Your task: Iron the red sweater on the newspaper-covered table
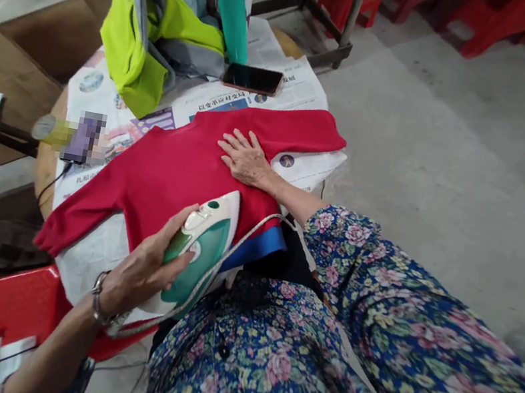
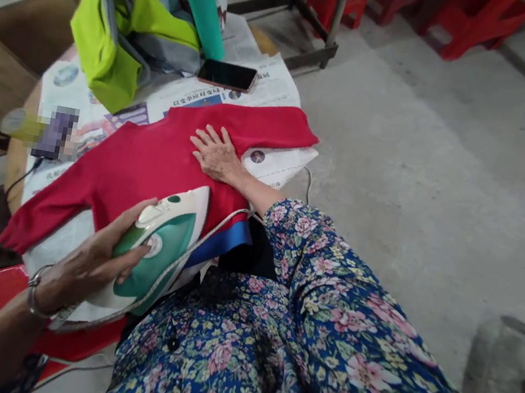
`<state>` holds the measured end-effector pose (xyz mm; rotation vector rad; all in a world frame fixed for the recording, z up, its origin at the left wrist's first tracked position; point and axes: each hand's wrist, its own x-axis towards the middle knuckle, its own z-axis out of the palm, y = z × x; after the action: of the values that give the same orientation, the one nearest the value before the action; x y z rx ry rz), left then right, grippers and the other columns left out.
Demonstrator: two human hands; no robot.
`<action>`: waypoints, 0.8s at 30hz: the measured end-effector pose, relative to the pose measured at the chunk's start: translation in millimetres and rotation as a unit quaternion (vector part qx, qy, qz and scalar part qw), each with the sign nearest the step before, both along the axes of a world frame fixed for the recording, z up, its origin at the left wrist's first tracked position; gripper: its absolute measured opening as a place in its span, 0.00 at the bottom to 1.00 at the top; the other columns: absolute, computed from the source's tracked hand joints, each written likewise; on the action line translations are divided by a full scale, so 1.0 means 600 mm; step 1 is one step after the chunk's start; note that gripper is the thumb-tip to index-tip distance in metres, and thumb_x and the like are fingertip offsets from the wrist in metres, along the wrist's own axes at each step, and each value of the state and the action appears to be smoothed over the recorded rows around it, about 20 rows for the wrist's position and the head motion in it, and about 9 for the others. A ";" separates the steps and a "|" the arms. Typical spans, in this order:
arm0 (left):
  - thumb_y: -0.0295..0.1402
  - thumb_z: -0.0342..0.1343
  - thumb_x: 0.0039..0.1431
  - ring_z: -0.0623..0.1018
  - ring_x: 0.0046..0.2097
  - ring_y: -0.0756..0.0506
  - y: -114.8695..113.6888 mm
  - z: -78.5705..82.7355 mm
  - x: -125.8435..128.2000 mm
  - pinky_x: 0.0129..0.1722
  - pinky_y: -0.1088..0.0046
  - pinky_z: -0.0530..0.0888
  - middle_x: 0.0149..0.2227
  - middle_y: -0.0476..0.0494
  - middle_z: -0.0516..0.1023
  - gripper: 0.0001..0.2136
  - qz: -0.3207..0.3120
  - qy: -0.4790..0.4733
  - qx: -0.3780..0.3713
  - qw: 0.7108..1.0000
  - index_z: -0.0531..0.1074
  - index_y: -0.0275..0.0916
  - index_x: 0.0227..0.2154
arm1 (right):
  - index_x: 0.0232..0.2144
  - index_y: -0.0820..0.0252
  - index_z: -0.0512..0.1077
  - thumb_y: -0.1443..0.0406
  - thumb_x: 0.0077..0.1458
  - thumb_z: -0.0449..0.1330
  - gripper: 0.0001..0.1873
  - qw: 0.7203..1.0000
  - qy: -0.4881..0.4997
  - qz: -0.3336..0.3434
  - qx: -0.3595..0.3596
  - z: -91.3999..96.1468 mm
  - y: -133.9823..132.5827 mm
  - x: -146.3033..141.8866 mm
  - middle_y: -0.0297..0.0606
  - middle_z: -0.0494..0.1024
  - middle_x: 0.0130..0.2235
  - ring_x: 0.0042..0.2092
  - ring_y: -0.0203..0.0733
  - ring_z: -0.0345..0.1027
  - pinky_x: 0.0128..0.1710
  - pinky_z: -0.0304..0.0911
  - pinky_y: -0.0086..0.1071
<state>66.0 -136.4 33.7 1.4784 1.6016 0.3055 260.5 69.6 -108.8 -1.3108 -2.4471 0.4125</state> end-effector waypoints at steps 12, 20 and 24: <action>0.46 0.64 0.55 0.71 0.20 0.46 0.095 -0.005 -0.016 0.23 0.72 0.72 0.25 0.52 0.77 0.43 -0.077 0.027 0.054 0.995 0.65 0.41 0.74 | 0.71 0.55 0.75 0.62 0.72 0.57 0.28 0.995 0.070 -0.050 -0.052 -0.011 0.031 0.014 0.45 0.68 0.77 0.81 0.59 0.49 0.78 0.38 0.69; 0.40 0.59 0.62 0.85 0.56 0.35 0.050 -0.023 0.041 0.55 0.62 0.82 0.57 0.38 0.85 0.34 -0.212 0.008 0.094 0.973 0.68 0.45 0.73 | 0.72 0.45 0.74 0.55 0.73 0.61 0.28 0.999 0.000 0.028 -0.026 0.000 0.050 0.053 0.36 0.68 0.77 0.79 0.60 0.54 0.76 0.49 0.63; 0.34 0.53 0.66 0.80 0.66 0.37 0.030 -0.040 0.065 0.67 0.57 0.77 0.69 0.37 0.78 0.36 -0.335 -0.025 0.078 0.938 0.61 0.47 0.77 | 0.73 0.45 0.72 0.54 0.76 0.56 0.28 0.999 -0.024 0.031 -0.002 0.007 0.039 0.060 0.33 0.67 0.78 0.79 0.58 0.54 0.76 0.49 0.60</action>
<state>104.9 -118.3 9.5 2.0202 0.9625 0.0745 296.7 93.0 -104.6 -1.2624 -2.5342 0.4051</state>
